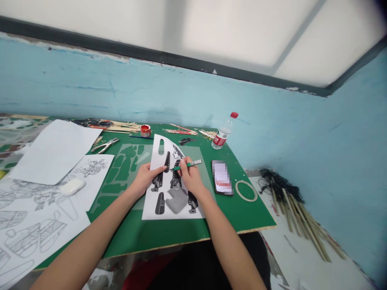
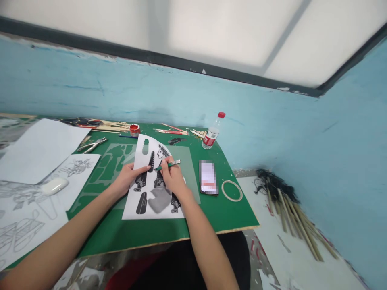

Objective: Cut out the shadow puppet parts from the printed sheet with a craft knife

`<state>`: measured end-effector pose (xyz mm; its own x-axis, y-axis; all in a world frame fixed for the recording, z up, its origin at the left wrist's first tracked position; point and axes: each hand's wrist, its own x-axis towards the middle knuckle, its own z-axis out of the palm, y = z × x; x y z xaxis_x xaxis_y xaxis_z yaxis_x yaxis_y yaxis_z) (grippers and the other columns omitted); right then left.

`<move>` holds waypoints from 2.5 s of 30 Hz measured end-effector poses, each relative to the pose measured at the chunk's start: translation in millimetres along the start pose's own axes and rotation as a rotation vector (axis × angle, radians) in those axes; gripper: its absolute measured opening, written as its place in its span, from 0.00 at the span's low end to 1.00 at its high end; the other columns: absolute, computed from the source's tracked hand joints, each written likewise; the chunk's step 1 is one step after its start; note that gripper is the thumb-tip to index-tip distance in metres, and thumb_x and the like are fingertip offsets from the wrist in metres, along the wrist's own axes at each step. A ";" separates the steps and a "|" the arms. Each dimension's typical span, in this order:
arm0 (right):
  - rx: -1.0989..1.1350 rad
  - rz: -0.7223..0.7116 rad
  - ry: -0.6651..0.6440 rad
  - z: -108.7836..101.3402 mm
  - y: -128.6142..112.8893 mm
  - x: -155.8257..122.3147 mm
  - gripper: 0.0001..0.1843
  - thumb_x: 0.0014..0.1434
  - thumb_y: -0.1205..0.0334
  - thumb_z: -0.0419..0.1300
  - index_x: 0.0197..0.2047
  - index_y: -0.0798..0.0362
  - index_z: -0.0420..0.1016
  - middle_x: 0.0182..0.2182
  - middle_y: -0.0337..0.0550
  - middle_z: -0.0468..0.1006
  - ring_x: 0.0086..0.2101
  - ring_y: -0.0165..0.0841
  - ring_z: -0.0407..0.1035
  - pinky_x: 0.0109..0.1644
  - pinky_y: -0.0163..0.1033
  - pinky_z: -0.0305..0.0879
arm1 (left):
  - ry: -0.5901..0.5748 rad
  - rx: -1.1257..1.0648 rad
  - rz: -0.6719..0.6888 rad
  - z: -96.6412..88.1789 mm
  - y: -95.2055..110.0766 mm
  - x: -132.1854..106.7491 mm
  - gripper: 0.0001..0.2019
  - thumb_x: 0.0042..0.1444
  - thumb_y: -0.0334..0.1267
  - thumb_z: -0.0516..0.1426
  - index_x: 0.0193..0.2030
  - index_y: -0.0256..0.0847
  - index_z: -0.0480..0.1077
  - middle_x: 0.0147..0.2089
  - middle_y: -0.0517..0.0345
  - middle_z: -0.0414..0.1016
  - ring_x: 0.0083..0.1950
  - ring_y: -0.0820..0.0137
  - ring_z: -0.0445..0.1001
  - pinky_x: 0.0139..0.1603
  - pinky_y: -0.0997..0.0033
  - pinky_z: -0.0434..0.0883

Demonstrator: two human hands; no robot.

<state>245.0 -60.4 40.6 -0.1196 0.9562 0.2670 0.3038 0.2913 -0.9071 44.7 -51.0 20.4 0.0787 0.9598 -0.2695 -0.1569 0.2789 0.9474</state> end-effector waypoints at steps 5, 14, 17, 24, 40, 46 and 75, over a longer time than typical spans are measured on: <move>-0.085 -0.052 -0.009 1.0 2.9 -0.8 0.18 0.75 0.41 0.49 0.39 0.44 0.64 0.26 0.35 0.71 0.28 0.38 0.67 0.41 0.43 0.65 | -0.001 -0.004 0.010 -1.0 -1.6 1.5 0.08 0.66 0.36 0.68 0.45 0.35 0.78 0.43 0.57 0.83 0.38 0.71 0.82 0.41 0.68 0.81; -0.171 -0.116 -0.060 1.2 8.8 -2.6 0.14 0.76 0.45 0.49 0.43 0.44 0.66 0.27 0.34 0.69 0.29 0.38 0.66 0.41 0.42 0.63 | -0.019 0.000 0.017 -2.1 -2.6 1.8 0.09 0.65 0.39 0.69 0.46 0.35 0.79 0.43 0.56 0.84 0.39 0.70 0.83 0.41 0.66 0.81; -0.185 -0.115 -0.069 1.0 9.3 -3.0 0.14 0.76 0.46 0.48 0.45 0.44 0.66 0.27 0.34 0.69 0.28 0.38 0.66 0.38 0.40 0.61 | -0.019 0.009 0.017 -1.8 -2.7 1.4 0.09 0.66 0.38 0.68 0.46 0.35 0.78 0.43 0.56 0.84 0.38 0.70 0.82 0.41 0.67 0.81; -0.217 -0.112 -0.065 0.2 6.0 -4.8 0.13 0.76 0.47 0.49 0.45 0.43 0.67 0.29 0.35 0.71 0.28 0.37 0.65 0.38 0.40 0.60 | -0.009 0.036 -0.003 -0.3 -0.8 -0.3 0.08 0.66 0.38 0.67 0.46 0.35 0.78 0.42 0.57 0.83 0.36 0.71 0.81 0.38 0.69 0.81; -0.184 -0.183 -0.031 -0.9 0.3 -5.2 0.20 0.73 0.42 0.54 0.39 0.47 0.76 0.28 0.38 0.75 0.29 0.36 0.69 0.38 0.39 0.65 | 0.001 0.041 -0.022 1.4 3.2 -4.0 0.09 0.66 0.37 0.68 0.47 0.34 0.78 0.42 0.57 0.83 0.36 0.71 0.81 0.37 0.70 0.80; -0.082 -0.147 0.068 1.9 5.3 -4.7 0.29 0.70 0.34 0.57 0.32 0.48 0.81 0.23 0.40 0.77 0.26 0.37 0.72 0.34 0.40 0.69 | -0.013 0.041 -0.023 -0.1 0.3 -1.0 0.09 0.66 0.37 0.67 0.48 0.35 0.77 0.44 0.56 0.83 0.38 0.71 0.82 0.38 0.69 0.81; 0.233 -0.002 0.139 4.6 4.7 2.5 0.28 0.65 0.32 0.63 0.31 0.50 0.83 0.18 0.36 0.74 0.18 0.28 0.65 0.24 0.35 0.63 | -0.084 -0.100 -0.109 -1.2 6.4 -3.4 0.17 0.51 0.40 0.74 0.43 0.34 0.79 0.38 0.50 0.87 0.32 0.68 0.84 0.33 0.71 0.80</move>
<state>241.7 -56.8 35.5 0.0158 0.9549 0.2966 0.0765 0.2946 -0.9526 42.2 -52.4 27.1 0.1825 0.9185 -0.3507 -0.2401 0.3875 0.8900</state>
